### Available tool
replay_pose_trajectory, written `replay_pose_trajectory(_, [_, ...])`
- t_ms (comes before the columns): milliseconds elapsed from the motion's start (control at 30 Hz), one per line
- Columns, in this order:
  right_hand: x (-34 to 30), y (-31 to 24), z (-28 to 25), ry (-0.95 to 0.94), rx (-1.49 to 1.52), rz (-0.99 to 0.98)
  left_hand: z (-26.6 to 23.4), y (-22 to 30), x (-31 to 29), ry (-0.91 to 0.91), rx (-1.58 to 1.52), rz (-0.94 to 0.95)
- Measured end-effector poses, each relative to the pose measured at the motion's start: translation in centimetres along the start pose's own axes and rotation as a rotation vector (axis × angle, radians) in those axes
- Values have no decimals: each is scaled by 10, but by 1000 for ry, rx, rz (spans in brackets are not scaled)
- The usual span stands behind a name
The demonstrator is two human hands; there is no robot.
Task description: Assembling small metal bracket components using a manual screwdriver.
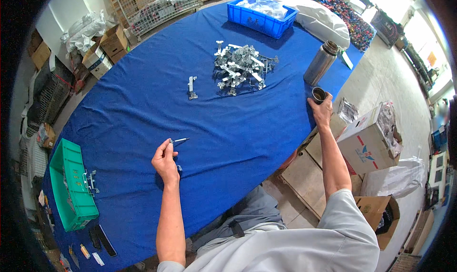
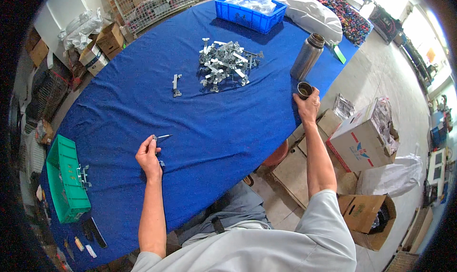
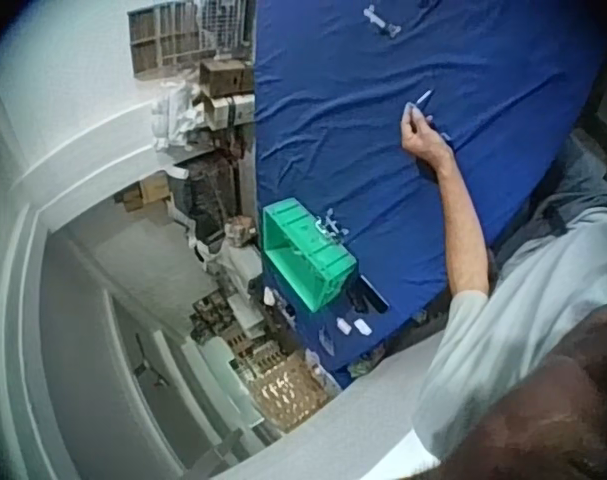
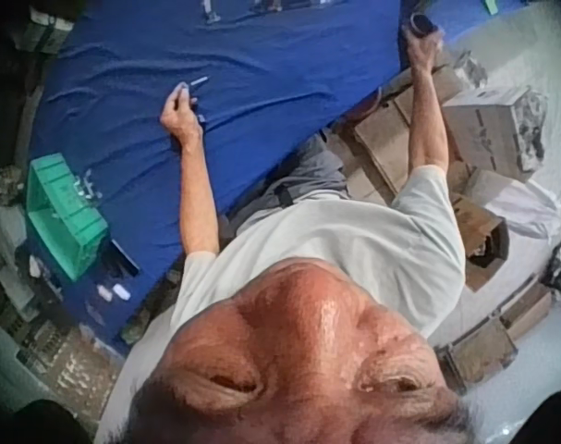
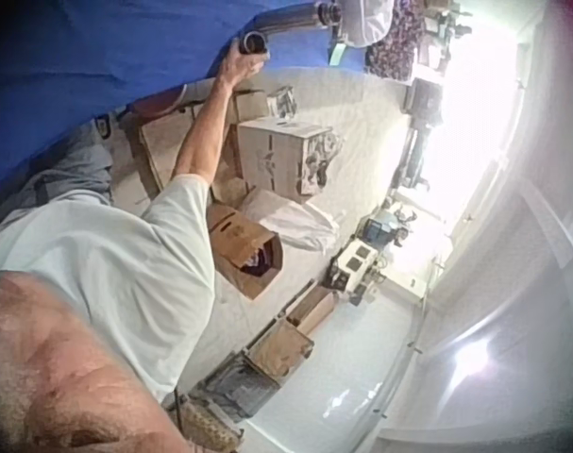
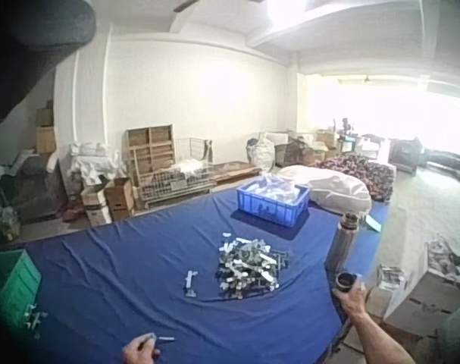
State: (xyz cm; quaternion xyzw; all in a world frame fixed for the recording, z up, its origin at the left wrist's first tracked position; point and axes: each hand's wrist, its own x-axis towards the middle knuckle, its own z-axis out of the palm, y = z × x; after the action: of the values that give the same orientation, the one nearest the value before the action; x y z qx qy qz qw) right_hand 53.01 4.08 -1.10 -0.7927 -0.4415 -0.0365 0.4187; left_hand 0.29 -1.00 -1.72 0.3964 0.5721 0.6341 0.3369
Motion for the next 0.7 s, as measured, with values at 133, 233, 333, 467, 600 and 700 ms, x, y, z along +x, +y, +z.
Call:
replay_pose_trajectory(133, [-11, -16, -16, -5, 128, -105, 3, -1, 0, -5, 9, 4])
replay_pose_trajectory(233, [-26, -52, -38, -76, 211, -196, -1, 0, 0, -2, 4, 7])
replay_pose_trajectory(333, [-42, -87, -63, -176, 312, -297, 0, 2, -1, 0, 7, -15])
replay_pose_trajectory(467, [-65, -142, -103, -337, 461, -390, -2, 1, -1, 5, 20, -11])
replay_pose_trajectory(600, [-77, -181, -138, -496, 616, -515, 2, -2, -1, 4, -16, 3])
replay_pose_trajectory(700, [-81, -204, -164, -574, 670, -653, 3, -1, 0, 3, -10, -1])
